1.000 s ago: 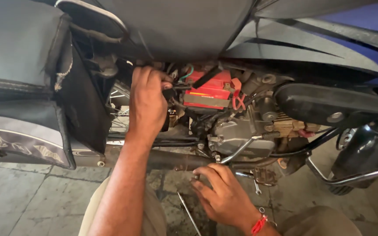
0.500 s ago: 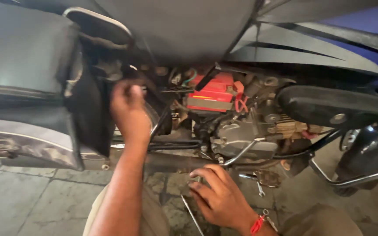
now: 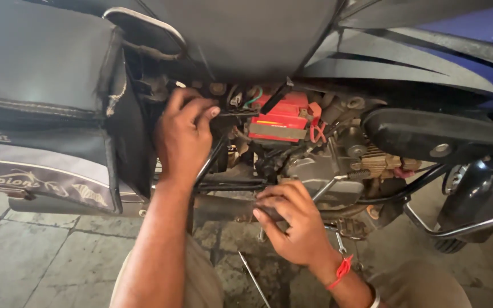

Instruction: The recorder is replacing a fuse on a motorcycle.

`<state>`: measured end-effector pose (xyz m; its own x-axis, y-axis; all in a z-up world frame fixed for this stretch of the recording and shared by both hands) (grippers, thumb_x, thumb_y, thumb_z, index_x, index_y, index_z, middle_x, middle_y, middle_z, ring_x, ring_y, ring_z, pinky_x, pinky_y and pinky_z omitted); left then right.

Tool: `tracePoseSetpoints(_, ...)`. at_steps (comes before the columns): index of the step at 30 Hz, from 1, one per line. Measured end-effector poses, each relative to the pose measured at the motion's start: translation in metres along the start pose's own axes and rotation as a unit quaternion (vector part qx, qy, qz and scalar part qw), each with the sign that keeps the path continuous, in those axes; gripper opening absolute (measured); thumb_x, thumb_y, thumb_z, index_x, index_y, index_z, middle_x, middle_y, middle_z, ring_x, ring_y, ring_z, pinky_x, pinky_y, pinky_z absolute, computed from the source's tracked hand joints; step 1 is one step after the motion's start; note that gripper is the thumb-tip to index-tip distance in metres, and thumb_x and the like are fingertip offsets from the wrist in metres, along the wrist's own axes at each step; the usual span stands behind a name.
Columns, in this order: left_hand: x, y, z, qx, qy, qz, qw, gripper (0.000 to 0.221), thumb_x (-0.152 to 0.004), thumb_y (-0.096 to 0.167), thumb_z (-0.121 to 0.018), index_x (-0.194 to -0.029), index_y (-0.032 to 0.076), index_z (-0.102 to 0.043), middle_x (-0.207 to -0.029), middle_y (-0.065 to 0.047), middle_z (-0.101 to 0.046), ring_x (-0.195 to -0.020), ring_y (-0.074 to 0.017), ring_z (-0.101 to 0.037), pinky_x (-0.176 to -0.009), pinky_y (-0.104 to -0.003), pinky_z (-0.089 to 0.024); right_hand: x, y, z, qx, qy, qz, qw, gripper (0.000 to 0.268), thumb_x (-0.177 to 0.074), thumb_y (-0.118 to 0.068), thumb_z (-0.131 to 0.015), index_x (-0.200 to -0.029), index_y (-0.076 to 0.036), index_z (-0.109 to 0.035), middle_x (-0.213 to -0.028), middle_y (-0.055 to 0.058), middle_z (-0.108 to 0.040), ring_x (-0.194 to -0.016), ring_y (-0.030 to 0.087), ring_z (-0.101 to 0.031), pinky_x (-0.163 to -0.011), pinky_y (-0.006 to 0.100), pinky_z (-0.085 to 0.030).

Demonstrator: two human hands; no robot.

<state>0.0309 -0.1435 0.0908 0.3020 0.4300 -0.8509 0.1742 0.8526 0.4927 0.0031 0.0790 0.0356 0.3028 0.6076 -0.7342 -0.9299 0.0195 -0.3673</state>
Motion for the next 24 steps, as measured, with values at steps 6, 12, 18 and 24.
tracePoseSetpoints(6, -0.002, -0.003, -0.021, -0.001, -0.067, 0.002, 0.998, 0.004, -0.091, 0.009, -0.074, -0.095, 0.009, -0.073, -0.096, -0.008, -0.071, -0.084, -0.0327, -0.069, -0.07, -0.043, -0.051, 0.019, 0.007, -0.002, -0.007, -0.028, -0.037, 0.999, 0.015, -0.082, -0.006, -0.079, -0.094, -0.003, -0.072, -0.104, 0.008, -0.071, -0.1, 0.028, -0.065, -0.086, 0.038, -0.054)
tracePoseSetpoints(12, 0.004, -0.02, -0.037, 0.024, -0.001, 0.004, 1.0, 0.004, -0.089, 0.0, -0.071, -0.09, 0.003, -0.069, -0.093, -0.012, -0.069, -0.085, -0.0353, -0.068, -0.073, -0.044, -0.05, 0.023, 0.009, 0.002, -0.003, -0.031, -0.026, 0.999, 0.015, -0.083, -0.007, -0.08, -0.094, -0.003, -0.071, -0.103, 0.007, -0.072, -0.099, 0.027, -0.066, -0.086, 0.037, -0.054)
tracePoseSetpoints(18, 0.001, 0.006, -0.01, 0.027, 0.094, -0.059, 0.993, 0.013, -0.094, -0.009, -0.06, -0.096, 0.003, -0.065, -0.098, -0.012, -0.069, -0.096, -0.0336, -0.069, -0.087, -0.043, -0.053, 0.029, 0.015, 0.005, -0.006, -0.03, -0.028, 0.999, 0.015, -0.083, -0.007, -0.08, -0.096, -0.004, -0.071, -0.104, 0.007, -0.072, -0.1, 0.028, -0.067, -0.086, 0.037, -0.055)
tracePoseSetpoints(24, 0.036, 0.031, -0.047, 0.121, -0.096, 0.021, 0.988, 0.005, -0.094, 0.006, -0.07, -0.095, 0.002, -0.067, -0.09, -0.013, -0.07, -0.084, -0.0311, -0.068, -0.075, -0.04, -0.053, 0.044, 0.06, 0.006, -0.198, 0.053, -0.237, 0.949, 0.019, -0.086, -0.008, -0.077, -0.104, -0.006, -0.074, -0.108, 0.006, -0.075, -0.096, 0.018, -0.069, -0.08, 0.032, -0.055)
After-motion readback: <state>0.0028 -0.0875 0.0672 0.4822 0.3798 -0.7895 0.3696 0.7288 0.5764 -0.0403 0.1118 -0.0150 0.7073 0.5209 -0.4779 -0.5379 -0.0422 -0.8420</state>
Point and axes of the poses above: each hand's wrist, its own x-axis away from the middle knuckle, its own z-axis out of the back of the hand, y = z × x, the point moved 8 cm from there along -x, towards the middle knuckle
